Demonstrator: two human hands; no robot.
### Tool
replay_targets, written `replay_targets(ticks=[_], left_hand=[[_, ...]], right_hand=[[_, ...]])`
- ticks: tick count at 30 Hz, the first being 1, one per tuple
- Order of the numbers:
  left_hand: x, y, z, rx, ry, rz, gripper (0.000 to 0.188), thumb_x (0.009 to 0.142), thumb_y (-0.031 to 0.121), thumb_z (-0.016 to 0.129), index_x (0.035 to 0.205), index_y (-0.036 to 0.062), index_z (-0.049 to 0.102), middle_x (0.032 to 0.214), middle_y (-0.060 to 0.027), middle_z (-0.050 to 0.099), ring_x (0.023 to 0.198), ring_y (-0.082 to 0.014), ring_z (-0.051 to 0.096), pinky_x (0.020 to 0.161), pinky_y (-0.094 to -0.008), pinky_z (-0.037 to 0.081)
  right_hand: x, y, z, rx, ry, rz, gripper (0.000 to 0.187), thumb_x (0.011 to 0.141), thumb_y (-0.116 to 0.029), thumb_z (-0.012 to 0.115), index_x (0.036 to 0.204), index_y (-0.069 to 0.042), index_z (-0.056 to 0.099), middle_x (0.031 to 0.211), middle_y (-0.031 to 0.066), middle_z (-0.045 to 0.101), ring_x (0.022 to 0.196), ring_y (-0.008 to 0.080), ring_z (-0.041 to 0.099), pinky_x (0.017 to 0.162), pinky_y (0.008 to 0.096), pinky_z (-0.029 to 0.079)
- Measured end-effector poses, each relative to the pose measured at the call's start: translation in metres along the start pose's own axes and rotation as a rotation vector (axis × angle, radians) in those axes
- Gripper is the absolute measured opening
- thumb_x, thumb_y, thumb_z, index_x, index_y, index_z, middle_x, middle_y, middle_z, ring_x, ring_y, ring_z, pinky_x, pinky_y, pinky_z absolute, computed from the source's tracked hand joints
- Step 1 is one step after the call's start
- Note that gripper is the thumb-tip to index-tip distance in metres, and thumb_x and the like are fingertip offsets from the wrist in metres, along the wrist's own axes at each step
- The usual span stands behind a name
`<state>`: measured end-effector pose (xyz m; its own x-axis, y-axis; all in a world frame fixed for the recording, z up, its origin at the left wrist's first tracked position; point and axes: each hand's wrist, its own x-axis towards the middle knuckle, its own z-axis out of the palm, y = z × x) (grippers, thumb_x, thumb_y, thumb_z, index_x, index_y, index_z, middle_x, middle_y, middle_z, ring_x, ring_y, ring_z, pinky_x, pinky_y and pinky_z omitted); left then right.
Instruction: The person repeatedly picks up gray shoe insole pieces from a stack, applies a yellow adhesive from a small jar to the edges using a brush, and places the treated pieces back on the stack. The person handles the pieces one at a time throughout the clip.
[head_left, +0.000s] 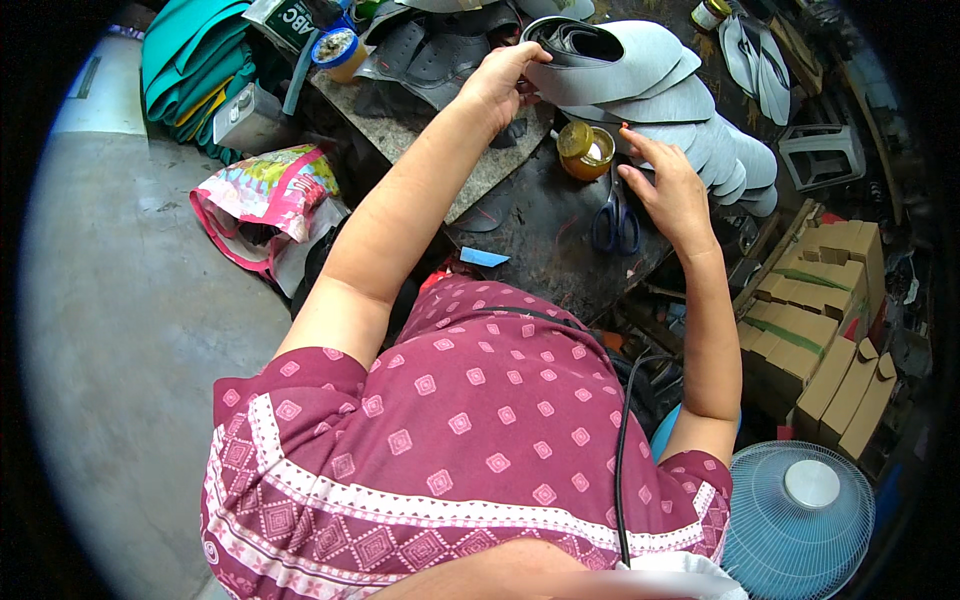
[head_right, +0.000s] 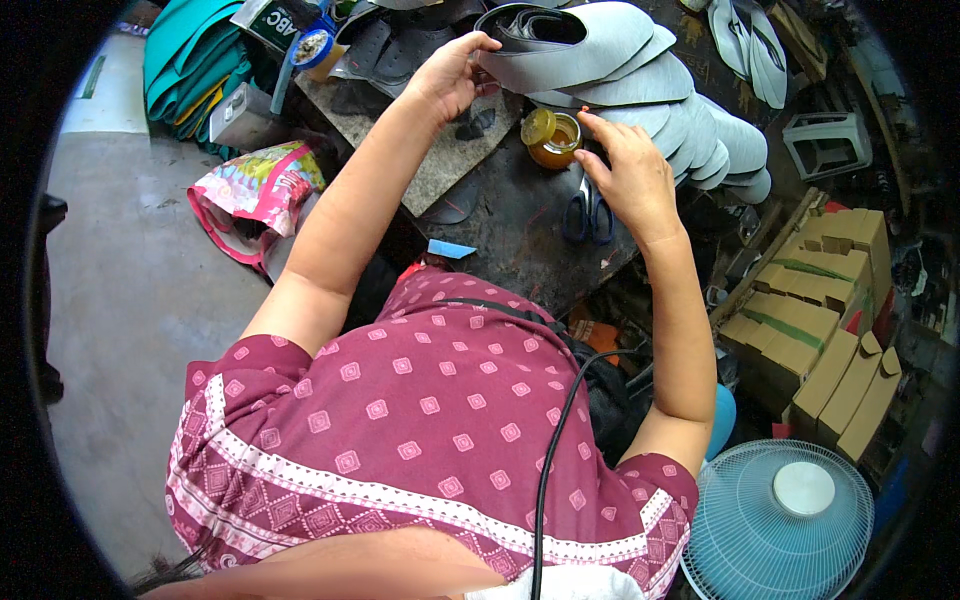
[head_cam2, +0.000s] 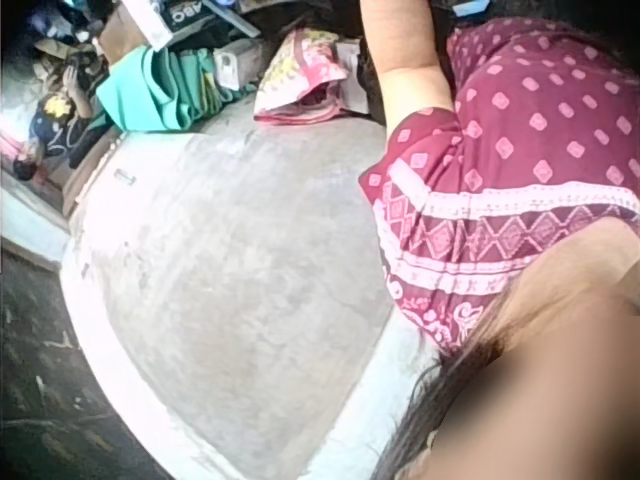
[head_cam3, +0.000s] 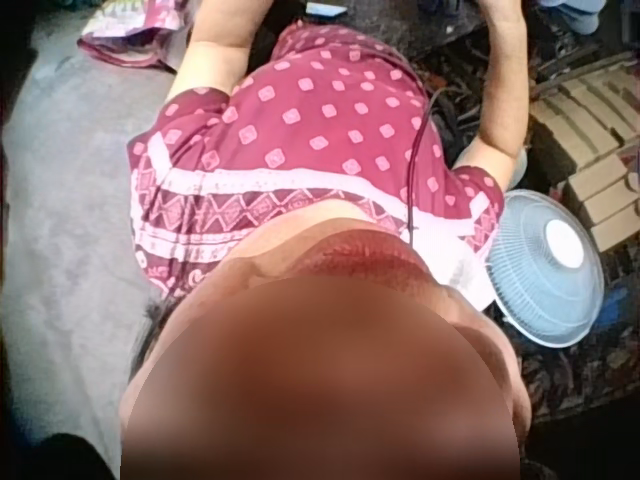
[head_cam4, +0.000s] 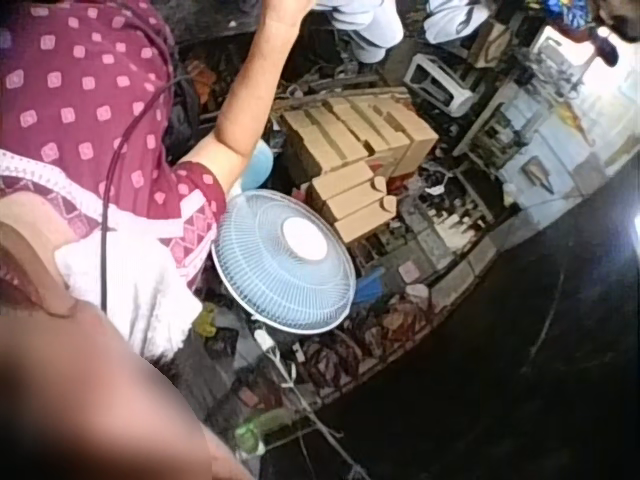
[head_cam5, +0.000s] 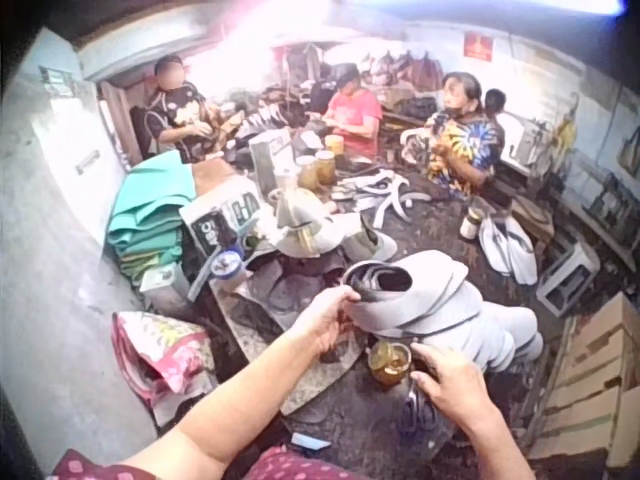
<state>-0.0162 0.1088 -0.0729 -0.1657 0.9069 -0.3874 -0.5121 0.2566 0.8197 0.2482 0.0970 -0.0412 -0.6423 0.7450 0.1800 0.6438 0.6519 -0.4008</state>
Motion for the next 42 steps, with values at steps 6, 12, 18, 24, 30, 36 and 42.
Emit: replay_targets(ticks=[6, 12, 18, 24, 30, 36, 42], left_hand=[[-0.01, -0.003, 0.003, -0.092, 0.015, 0.013, 0.028, 0.079, 0.026, 0.074, 0.097, 0.0082, 0.062, 0.093, -0.0065, 0.06, 0.086, -0.0207, 0.054, 0.076, -0.0367, 0.044], [-0.02, -0.003, -0.007, -0.21, -0.12, -0.022, 0.043, 0.087, 0.03, 0.072, 0.115, 0.0014, 0.055, 0.11, -0.0119, 0.057, 0.112, -0.0293, 0.054, 0.094, -0.0495, 0.05], [-0.01, 0.007, -0.01, -0.259, -0.138, -0.007, 0.053, 0.086, 0.031, 0.073, 0.123, 0.0003, 0.05, 0.117, -0.0151, 0.052, 0.113, -0.0307, 0.053, 0.097, -0.0522, 0.048], [-0.008, 0.005, -0.01, -0.221, -0.178, -0.04, 0.055, 0.086, 0.032, 0.074, 0.124, 0.0012, 0.05, 0.116, -0.0138, 0.053, 0.113, -0.0298, 0.052, 0.096, -0.0517, 0.048], [-0.009, 0.005, -0.012, -0.195, -0.189, -0.035, 0.052, 0.086, 0.032, 0.074, 0.122, 0.0016, 0.051, 0.114, -0.013, 0.054, 0.11, -0.0279, 0.053, 0.093, -0.0494, 0.05], [-0.013, 0.013, -0.012, -0.122, -0.153, -0.056, 0.048, 0.086, 0.034, 0.074, 0.118, 0.0029, 0.055, 0.108, -0.0107, 0.059, 0.105, -0.0264, 0.056, 0.091, -0.0474, 0.051], [-0.006, 0.032, -0.008, -0.204, -0.295, 0.021, 0.046, 0.083, 0.029, 0.08, 0.117, 0.0061, 0.059, 0.112, -0.0084, 0.064, 0.106, -0.0234, 0.063, 0.095, -0.044, 0.053]], right_hand=[[-0.001, 0.006, 0.008, 0.011, -0.125, 0.127, 0.037, 0.089, -0.018, 0.064, 0.126, -0.018, 0.063, 0.098, 0.0093, 0.067, 0.096, 0.0287, 0.063, 0.086, 0.0397, 0.051], [-0.004, 0.003, 0.024, 0.078, -0.114, 0.153, 0.037, 0.09, -0.01, 0.057, 0.125, -0.016, 0.064, 0.099, 0.0127, 0.065, 0.095, 0.0302, 0.064, 0.086, 0.0396, 0.051], [0.002, 0.014, 0.044, 1.316, -0.027, 0.605, 0.043, 0.085, 0.0, 0.051, 0.124, -0.009, 0.063, 0.111, -0.0002, 0.064, 0.102, 0.0129, 0.059, 0.088, 0.0298, 0.048], [-0.012, 0.026, 0.087, 1.564, 0.177, 0.691, 0.05, 0.083, -0.001, 0.051, 0.132, -0.011, 0.056, 0.122, 0.0021, 0.057, 0.115, 0.0156, 0.052, 0.1, 0.0355, 0.04], [-0.017, 0.039, 0.107, 1.537, 0.232, 0.719, 0.051, 0.084, -0.002, 0.052, 0.134, -0.013, 0.055, 0.124, 0.002, 0.057, 0.114, 0.0169, 0.052, 0.098, 0.0355, 0.041], [-0.021, 0.034, 0.122, 0.616, 0.107, 0.647, 0.049, 0.085, -0.011, 0.059, 0.134, -0.011, 0.057, 0.123, 0.0107, 0.058, 0.096, 0.0248, 0.06, 0.085, 0.0365, 0.05], [-0.008, 0.021, 0.072, 0.131, 0.143, 0.533, 0.033, 0.088, -0.022, 0.063, 0.12, -0.015, 0.065, 0.102, 0.0116, 0.069, 0.093, 0.0315, 0.067, 0.081, 0.0412, 0.052]])
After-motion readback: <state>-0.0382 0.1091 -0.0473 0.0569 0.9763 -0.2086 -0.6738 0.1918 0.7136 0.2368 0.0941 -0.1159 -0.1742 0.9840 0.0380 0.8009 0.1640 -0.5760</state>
